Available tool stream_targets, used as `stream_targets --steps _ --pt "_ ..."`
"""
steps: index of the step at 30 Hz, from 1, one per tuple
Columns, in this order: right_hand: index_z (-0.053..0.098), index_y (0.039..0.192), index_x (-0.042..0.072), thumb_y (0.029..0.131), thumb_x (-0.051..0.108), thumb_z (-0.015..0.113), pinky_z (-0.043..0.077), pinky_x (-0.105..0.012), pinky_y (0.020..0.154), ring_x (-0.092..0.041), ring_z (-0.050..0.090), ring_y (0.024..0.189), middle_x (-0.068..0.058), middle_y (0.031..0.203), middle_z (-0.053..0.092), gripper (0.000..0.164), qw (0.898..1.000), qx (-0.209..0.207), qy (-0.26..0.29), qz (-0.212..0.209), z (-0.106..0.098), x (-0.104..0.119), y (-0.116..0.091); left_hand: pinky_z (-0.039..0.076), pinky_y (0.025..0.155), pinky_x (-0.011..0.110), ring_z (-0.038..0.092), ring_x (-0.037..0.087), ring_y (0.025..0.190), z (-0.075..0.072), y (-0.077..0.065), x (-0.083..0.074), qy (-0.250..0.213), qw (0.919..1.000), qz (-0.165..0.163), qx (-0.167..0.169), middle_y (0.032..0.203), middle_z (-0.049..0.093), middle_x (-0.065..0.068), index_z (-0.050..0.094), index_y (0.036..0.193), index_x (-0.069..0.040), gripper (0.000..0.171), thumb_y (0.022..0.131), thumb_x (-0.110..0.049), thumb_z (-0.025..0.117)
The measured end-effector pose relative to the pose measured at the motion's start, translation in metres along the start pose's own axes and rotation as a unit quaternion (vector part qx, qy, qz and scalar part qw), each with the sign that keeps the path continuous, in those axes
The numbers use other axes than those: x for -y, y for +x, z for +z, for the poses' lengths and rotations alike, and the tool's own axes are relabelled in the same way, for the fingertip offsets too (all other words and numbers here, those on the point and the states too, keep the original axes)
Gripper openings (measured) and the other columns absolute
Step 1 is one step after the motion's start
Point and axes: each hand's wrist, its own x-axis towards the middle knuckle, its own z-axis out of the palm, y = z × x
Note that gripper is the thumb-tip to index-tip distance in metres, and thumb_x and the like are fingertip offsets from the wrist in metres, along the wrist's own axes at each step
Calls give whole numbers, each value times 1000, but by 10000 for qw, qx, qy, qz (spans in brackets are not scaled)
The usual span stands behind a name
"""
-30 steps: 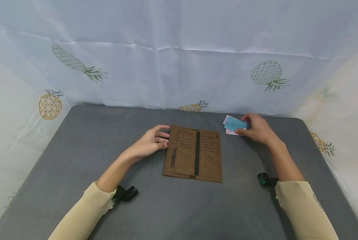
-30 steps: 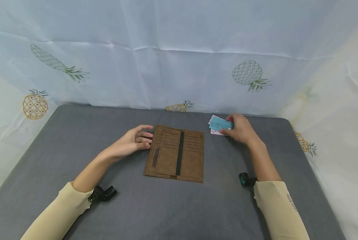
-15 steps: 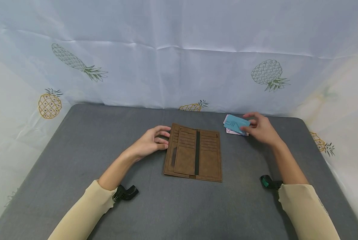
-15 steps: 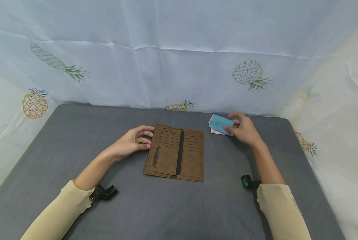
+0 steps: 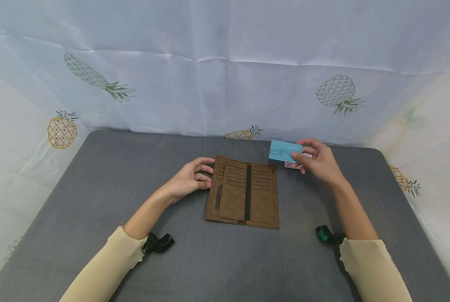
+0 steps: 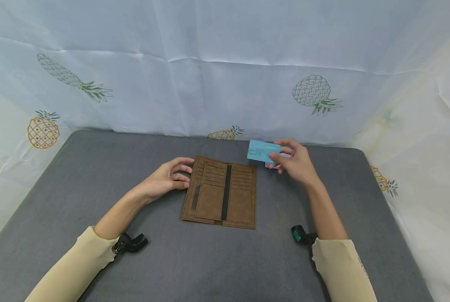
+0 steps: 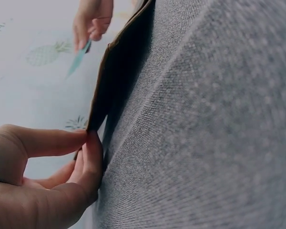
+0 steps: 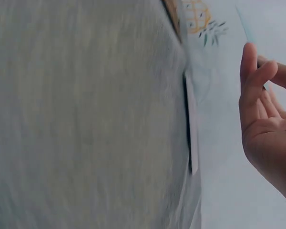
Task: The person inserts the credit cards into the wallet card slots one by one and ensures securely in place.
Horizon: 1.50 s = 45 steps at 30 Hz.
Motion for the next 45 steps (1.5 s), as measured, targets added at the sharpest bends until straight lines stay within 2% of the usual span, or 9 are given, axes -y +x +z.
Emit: stream_targets --steps 5,9,14,19,25,30,40,45 --pt "46 132 12 91 21 67 56 -37 62 -23 66 68 6 92 69 47 9999 -117 78 70 11 8 -5 54 90 36 58 27 115 1 1 1 15 10000 -1 -20 134 50 11 35 146 -22 70 88 4 63" --pt "48 129 11 92 22 66 58 -39 66 -24 69 76 3 90 69 43 9996 -211 155 135 16 11 -10 54 89 35 59 26 114 2 2 1 -61 10000 -51 -18 133 50 11 36 146 -23 70 88 4 63" --pt "52 126 14 94 22 64 59 -43 75 -31 67 82 -1 91 68 35 9995 -245 -32 200 20 13 -14 54 89 34 58 26 113 3 1 0 -121 9999 -41 -19 134 50 12 35 147 -22 70 88 3 64" --pt "55 123 13 94 22 63 59 -41 75 -31 67 79 -3 89 70 32 9996 -182 -188 128 22 12 -13 53 89 34 57 26 113 3 -1 -1 -113 9999 -66 -51 134 49 11 34 147 -23 72 87 3 65" --pt "55 123 9 93 17 63 60 -36 71 -31 68 74 -15 88 70 32 9987 79 -418 -273 28 8 -11 53 89 35 56 26 113 4 -2 1 -106 9999 -87 -31 134 48 10 33 147 -24 74 87 4 65" --pt "55 125 8 93 14 63 60 -39 70 -35 68 73 -23 90 69 33 9962 370 -565 -555 33 5 -9 53 87 35 56 27 112 4 -2 1 -131 9999 -48 -51 133 48 11 34 147 -24 74 86 4 65" --pt "59 121 12 93 11 63 58 -38 67 -29 69 71 -16 90 70 28 9875 741 -1168 -757 38 2 -6 54 87 34 57 26 110 3 0 2 -119 9999 0 -89 133 48 12 33 148 -23 74 86 6 63" --pt "60 123 15 94 10 61 55 -32 63 -27 67 70 -13 87 69 29 9793 1013 -1526 -862 42 1 -5 54 87 34 58 26 109 4 1 3 -134 9999 17 -100 133 48 12 33 148 -23 74 86 6 63"
